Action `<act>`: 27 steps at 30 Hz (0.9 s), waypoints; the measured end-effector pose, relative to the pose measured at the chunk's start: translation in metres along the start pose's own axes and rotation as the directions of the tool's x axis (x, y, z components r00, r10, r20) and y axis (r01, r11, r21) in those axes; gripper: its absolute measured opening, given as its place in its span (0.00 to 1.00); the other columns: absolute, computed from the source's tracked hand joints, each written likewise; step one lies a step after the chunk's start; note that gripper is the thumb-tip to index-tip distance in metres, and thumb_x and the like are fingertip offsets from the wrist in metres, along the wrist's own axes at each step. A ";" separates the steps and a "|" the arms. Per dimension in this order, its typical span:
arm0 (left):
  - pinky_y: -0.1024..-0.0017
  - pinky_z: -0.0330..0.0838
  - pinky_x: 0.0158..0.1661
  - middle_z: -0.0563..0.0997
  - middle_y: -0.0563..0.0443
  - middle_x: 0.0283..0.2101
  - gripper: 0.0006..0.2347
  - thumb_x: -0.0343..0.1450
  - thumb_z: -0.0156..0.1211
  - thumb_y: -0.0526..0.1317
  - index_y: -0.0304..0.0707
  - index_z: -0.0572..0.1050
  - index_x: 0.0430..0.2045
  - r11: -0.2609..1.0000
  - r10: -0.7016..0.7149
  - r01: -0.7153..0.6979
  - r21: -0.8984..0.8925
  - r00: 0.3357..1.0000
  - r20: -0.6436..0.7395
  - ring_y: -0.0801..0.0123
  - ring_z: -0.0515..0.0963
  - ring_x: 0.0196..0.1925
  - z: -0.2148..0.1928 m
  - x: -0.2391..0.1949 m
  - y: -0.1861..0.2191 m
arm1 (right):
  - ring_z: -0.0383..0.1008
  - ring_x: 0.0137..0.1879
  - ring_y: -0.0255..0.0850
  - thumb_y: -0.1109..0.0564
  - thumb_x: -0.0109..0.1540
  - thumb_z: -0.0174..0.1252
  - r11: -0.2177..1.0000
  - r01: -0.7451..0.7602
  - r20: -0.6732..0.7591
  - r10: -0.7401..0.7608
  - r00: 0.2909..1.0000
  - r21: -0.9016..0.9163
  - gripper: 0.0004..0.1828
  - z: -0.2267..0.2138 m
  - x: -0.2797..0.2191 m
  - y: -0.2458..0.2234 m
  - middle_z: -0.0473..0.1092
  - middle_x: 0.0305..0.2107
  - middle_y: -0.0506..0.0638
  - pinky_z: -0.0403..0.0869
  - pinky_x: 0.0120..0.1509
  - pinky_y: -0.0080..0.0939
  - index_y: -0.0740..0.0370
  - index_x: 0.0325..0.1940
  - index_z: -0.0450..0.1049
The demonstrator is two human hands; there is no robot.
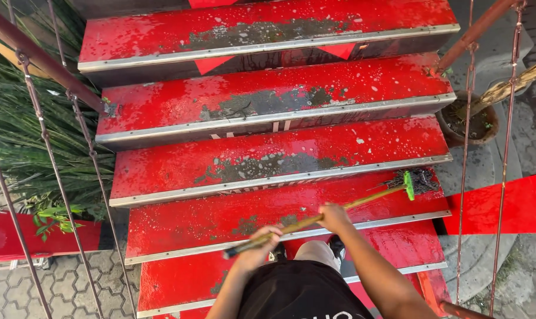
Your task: Cleaning red outdoor stairs using a mop.
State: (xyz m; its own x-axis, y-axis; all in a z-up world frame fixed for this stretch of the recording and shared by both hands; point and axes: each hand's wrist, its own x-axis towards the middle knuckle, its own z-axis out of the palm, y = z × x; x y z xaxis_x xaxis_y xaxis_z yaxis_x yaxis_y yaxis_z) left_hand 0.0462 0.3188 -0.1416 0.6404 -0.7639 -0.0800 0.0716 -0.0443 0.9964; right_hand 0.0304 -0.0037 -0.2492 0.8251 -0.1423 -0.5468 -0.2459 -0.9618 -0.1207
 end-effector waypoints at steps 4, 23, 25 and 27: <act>0.41 0.61 0.63 0.78 0.45 0.49 0.05 0.70 0.63 0.42 0.44 0.77 0.26 0.854 0.173 -0.370 -0.366 0.865 -0.471 0.52 0.73 0.56 -0.035 -0.011 0.065 | 0.71 0.34 0.38 0.46 0.55 0.68 0.871 0.392 -0.317 -0.298 0.901 0.297 0.12 -0.069 -0.046 -0.107 0.72 0.27 0.42 0.71 0.42 0.41 0.52 0.29 0.74; 0.50 0.70 0.55 0.84 0.32 0.50 0.14 0.77 0.54 0.46 0.32 0.81 0.33 0.990 0.062 -0.083 -0.111 0.982 -0.181 0.51 0.81 0.54 0.006 0.056 0.042 | 0.78 0.45 0.51 0.38 0.47 0.63 0.975 -0.018 -0.430 0.114 0.896 0.221 0.18 0.008 0.017 0.022 0.73 0.28 0.50 0.77 0.51 0.53 0.52 0.28 0.76; 0.52 0.69 0.57 0.84 0.33 0.49 0.15 0.78 0.53 0.46 0.32 0.81 0.33 0.992 0.071 -0.090 -0.085 0.977 -0.201 0.51 0.81 0.55 0.013 0.061 0.052 | 0.77 0.46 0.49 0.37 0.50 0.60 0.969 -0.039 -0.427 0.142 0.893 0.242 0.17 0.007 0.018 0.026 0.72 0.28 0.48 0.74 0.56 0.53 0.50 0.27 0.74; 0.53 0.69 0.58 0.85 0.34 0.48 0.16 0.78 0.52 0.46 0.32 0.81 0.33 0.993 0.092 -0.107 -0.053 0.968 -0.232 0.52 0.81 0.56 0.006 0.058 0.069 | 0.76 0.47 0.47 0.37 0.52 0.57 0.966 -0.046 -0.433 0.157 0.887 0.256 0.16 -0.015 0.008 0.002 0.71 0.27 0.46 0.72 0.60 0.52 0.49 0.25 0.72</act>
State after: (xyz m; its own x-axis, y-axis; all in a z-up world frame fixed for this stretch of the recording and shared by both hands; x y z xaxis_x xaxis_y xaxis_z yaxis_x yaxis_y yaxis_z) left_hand 0.0838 0.2670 -0.0771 0.8042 -0.5943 0.0077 0.0430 0.0712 0.9965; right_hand 0.0446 -0.0099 -0.2417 0.9141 -0.3787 -0.1451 -0.4054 -0.8621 -0.3039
